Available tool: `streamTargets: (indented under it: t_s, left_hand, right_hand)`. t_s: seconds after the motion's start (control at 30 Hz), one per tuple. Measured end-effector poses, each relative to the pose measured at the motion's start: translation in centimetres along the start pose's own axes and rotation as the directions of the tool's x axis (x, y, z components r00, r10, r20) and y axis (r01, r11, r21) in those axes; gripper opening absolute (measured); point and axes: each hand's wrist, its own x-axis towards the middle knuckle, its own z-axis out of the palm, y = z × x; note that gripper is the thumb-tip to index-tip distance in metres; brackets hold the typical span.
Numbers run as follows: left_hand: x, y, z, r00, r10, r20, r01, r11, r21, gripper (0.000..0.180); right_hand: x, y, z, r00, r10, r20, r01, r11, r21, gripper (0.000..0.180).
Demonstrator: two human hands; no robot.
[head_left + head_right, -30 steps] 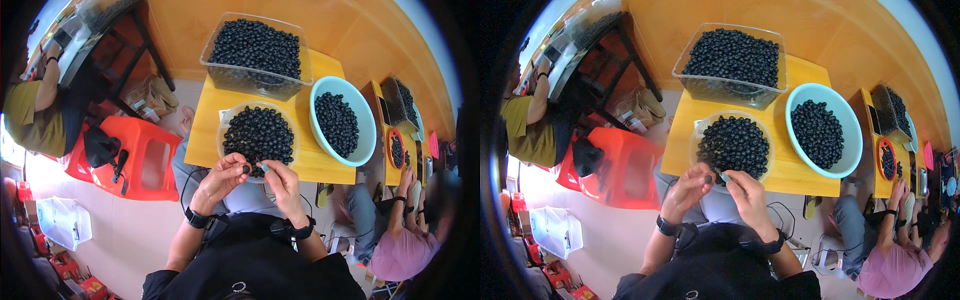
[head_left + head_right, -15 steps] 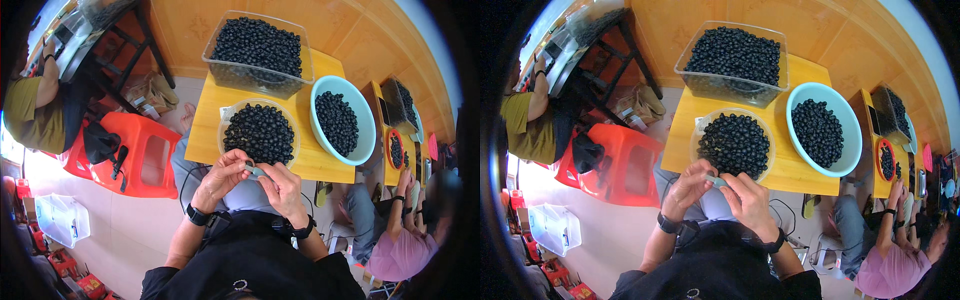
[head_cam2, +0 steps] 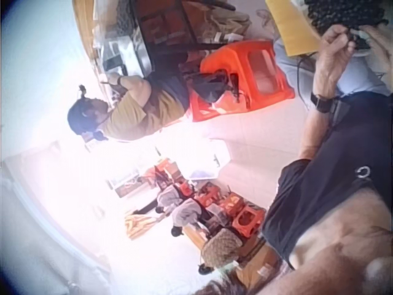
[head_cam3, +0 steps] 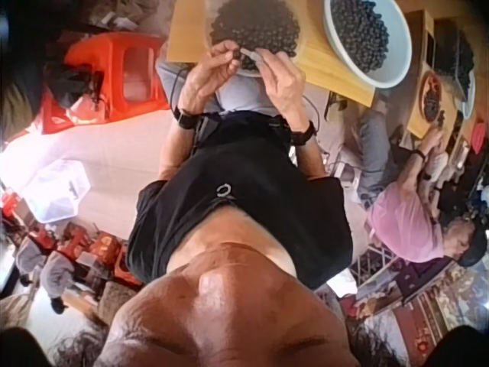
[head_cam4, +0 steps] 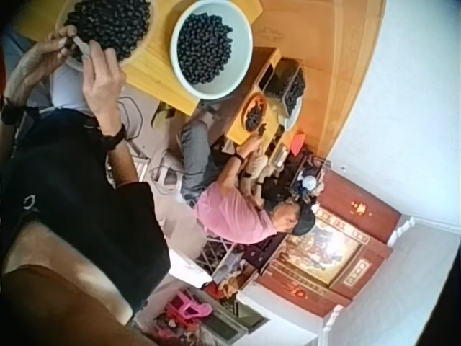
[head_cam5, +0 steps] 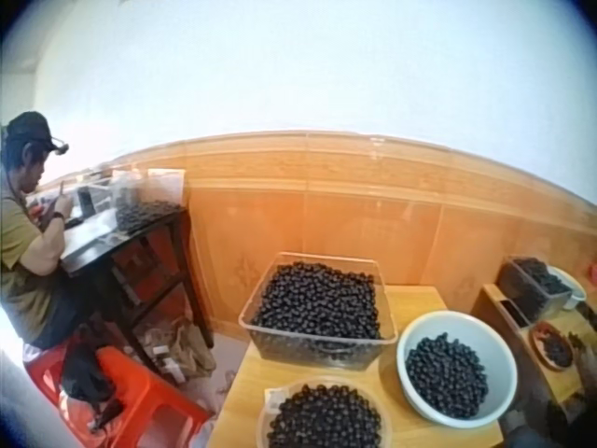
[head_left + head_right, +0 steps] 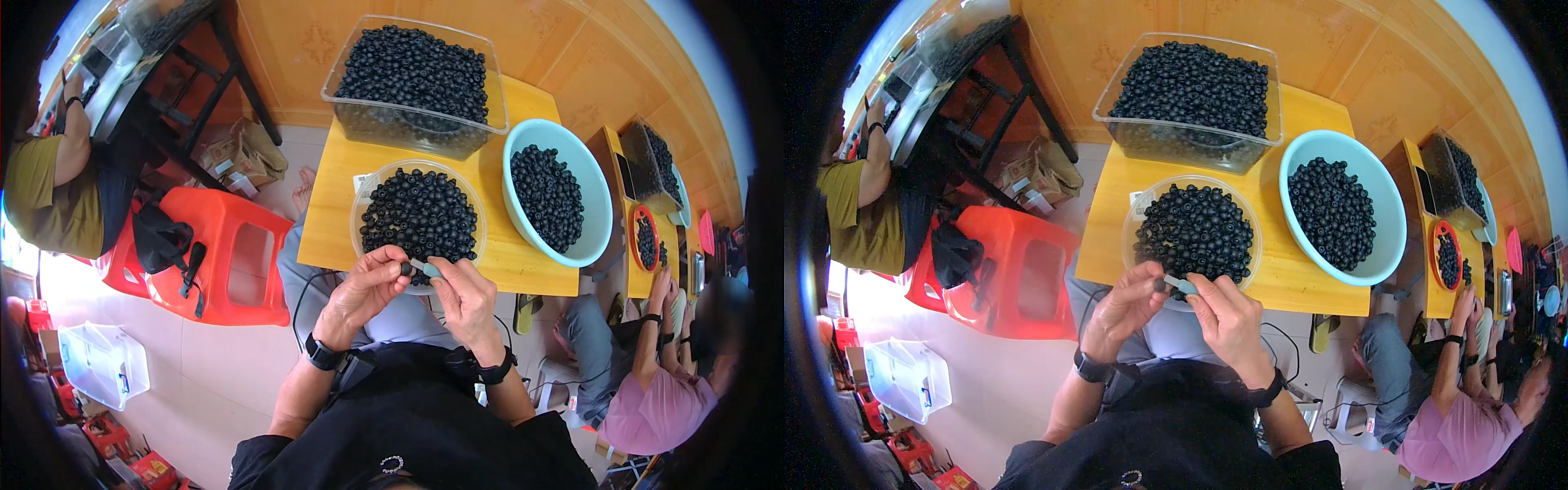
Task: Sorting through blueberries in a container and using a tool to pick out debris or stems.
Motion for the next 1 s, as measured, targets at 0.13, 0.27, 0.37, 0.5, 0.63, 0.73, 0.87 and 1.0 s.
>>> streamTargets:
  t_s: [0.13, 0.27, 0.37, 0.5, 0.63, 0.73, 0.87, 1.0]
  left_hand:
    - [0.1, -0.1, 0.1, 1.0, -0.006, -0.022, 0.006, 1.0, -0.004, 0.015]
    - [0.3, -0.3, 0.0, 1.0, 0.001, -0.025, -0.001, 1.0, 0.015, 0.015]
    - [0.3, -0.2, 0.1, 1.0, -0.003, -0.029, 0.004, 1.0, 0.022, 0.015]
    - [0.2, -0.2, 0.1, 1.0, 0.004, -0.031, -0.003, 1.0, 0.026, 0.015]
    - [0.3, -0.3, 0.3, 0.999, 0.003, -0.04, -0.001, 0.999, 0.035, 0.014]
    - [0.3, -0.4, 0.3, 1.0, 0.0, -0.031, 0.001, 0.999, 0.046, 0.014]
    - [-0.2, -0.2, 0.2, 0.993, -0.057, 0.105, 0.052, 0.998, 0.045, 0.013]
    - [0.0, -0.3, -0.5, 0.996, -0.08, 0.035, 0.074, 0.987, 0.145, 0.02]
  right_hand:
    - [-0.2, -0.1, -0.5, 1.0, -0.002, 0.016, 0.002, 1.0, 0.025, 0.023]
    - [0.0, -0.5, -0.3, 0.999, -0.023, 0.046, 0.02, 0.997, 0.068, 0.023]
    - [0.0, -0.5, -0.3, 0.999, -0.016, 0.038, 0.014, 0.998, 0.056, 0.023]
    - [0.1, -0.6, -0.5, 0.999, -0.01, 0.051, 0.008, 1.0, 0.027, 0.023]
    - [0.0, -0.6, -0.5, 0.998, -0.022, 0.056, 0.021, 1.0, 0.013, 0.022]
    - [-0.1, -0.3, -0.3, 0.999, -0.017, 0.029, 0.016, 0.999, 0.04, 0.021]
    - [-0.1, 1.4, -0.2, 0.996, 0.091, -0.022, -0.092, 0.994, -0.065, 0.018]
    - [0.2, 0.1, -1.1, 0.988, 0.145, 0.059, -0.152, 0.98, 0.132, 0.023]
